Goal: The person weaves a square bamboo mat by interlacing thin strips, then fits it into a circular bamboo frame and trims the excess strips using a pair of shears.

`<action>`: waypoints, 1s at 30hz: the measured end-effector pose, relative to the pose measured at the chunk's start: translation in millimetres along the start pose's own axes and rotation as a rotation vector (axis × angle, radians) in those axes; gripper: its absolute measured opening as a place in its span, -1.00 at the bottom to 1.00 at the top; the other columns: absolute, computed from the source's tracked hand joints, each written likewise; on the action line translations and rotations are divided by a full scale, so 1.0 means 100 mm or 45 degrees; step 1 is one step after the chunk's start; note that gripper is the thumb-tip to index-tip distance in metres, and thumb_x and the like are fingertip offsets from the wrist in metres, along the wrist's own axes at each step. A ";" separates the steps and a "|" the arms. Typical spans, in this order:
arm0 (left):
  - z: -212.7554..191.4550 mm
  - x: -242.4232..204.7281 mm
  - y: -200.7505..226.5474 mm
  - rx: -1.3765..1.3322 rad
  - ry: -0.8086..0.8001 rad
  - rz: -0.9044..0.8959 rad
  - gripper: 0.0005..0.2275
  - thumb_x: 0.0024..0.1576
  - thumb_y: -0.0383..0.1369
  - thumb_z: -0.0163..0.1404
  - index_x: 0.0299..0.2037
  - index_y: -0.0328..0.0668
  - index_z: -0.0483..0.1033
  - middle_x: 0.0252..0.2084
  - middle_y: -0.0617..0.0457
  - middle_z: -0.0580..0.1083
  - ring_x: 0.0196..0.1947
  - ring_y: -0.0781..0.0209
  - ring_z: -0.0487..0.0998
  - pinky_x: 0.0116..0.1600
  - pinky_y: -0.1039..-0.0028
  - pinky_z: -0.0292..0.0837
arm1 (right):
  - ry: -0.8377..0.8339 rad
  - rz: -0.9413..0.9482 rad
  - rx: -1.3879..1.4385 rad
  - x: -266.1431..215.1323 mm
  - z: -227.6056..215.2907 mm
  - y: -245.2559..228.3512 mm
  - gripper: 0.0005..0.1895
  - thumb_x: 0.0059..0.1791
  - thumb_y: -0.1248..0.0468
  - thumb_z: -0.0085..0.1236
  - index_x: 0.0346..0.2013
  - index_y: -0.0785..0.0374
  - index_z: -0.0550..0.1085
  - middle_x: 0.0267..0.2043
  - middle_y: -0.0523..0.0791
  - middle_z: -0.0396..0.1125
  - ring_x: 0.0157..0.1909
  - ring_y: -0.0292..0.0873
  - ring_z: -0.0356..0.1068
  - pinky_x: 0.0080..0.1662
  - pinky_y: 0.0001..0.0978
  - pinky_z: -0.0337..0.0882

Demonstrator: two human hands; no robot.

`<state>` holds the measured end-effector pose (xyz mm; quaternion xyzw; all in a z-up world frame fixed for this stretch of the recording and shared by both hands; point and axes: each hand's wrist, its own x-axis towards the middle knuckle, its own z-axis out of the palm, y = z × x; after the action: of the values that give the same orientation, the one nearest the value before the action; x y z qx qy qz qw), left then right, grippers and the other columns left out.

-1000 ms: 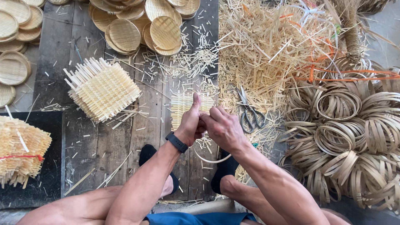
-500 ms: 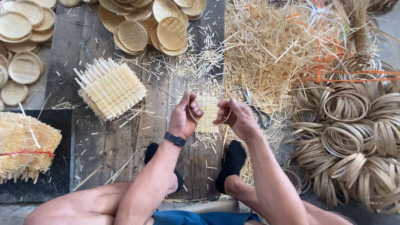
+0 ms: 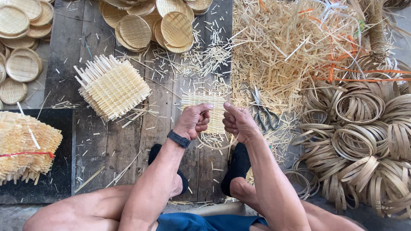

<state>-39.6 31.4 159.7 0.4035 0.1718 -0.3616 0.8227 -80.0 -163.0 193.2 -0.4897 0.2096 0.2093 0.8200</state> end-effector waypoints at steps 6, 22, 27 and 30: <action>-0.06 0.02 0.07 -0.030 -0.007 0.023 -0.76 0.07 -0.35 0.19 -0.54 -0.27 0.44 -0.74 0.23 0.21 -0.81 0.46 0.08 -0.72 0.58 -0.09 | 0.024 -0.085 0.048 0.12 0.04 0.16 -0.44 0.08 0.05 0.16 -0.72 0.06 0.15 -0.73 -0.30 -0.03 -0.69 -0.39 -0.10 -0.67 -0.53 -0.10; -0.17 0.05 -0.14 -0.021 0.096 0.019 -0.73 0.09 -0.28 0.22 -0.51 -0.24 0.45 -0.75 0.28 0.17 -0.81 0.50 0.06 -0.71 0.62 -0.12 | 0.179 -0.033 -0.135 0.29 -0.11 0.27 -0.52 0.01 0.13 0.32 -0.67 0.10 0.27 -0.72 -0.24 0.09 -0.74 -0.39 -0.03 -0.69 -0.53 -0.07; -0.35 0.13 -0.04 -0.154 0.260 0.181 -0.74 0.09 -0.19 0.20 -0.39 -0.21 0.48 -0.71 0.28 0.25 -0.77 0.48 0.16 -0.68 0.66 0.06 | 0.069 -0.102 -0.513 0.26 -0.31 0.23 -0.78 0.02 0.18 0.20 -0.31 0.31 0.54 -0.51 -0.17 0.38 -0.52 -0.32 0.35 -0.45 -0.50 0.46; -0.54 0.33 -0.16 -0.079 0.374 0.265 -0.80 0.00 -0.30 0.21 -0.30 -0.23 0.53 -0.63 0.22 0.37 -0.70 0.46 0.29 -0.62 0.65 0.20 | 0.325 -0.138 -0.721 0.35 -0.33 0.32 -0.79 -0.05 0.26 0.27 -0.19 0.29 0.50 -0.46 -0.15 0.44 -0.48 -0.31 0.44 -0.43 -0.46 0.55</action>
<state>-28.7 52.2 99.1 0.4421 0.2584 -0.2061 0.8338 -73.3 -173.6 136.9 -0.7315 0.2178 0.1521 0.6280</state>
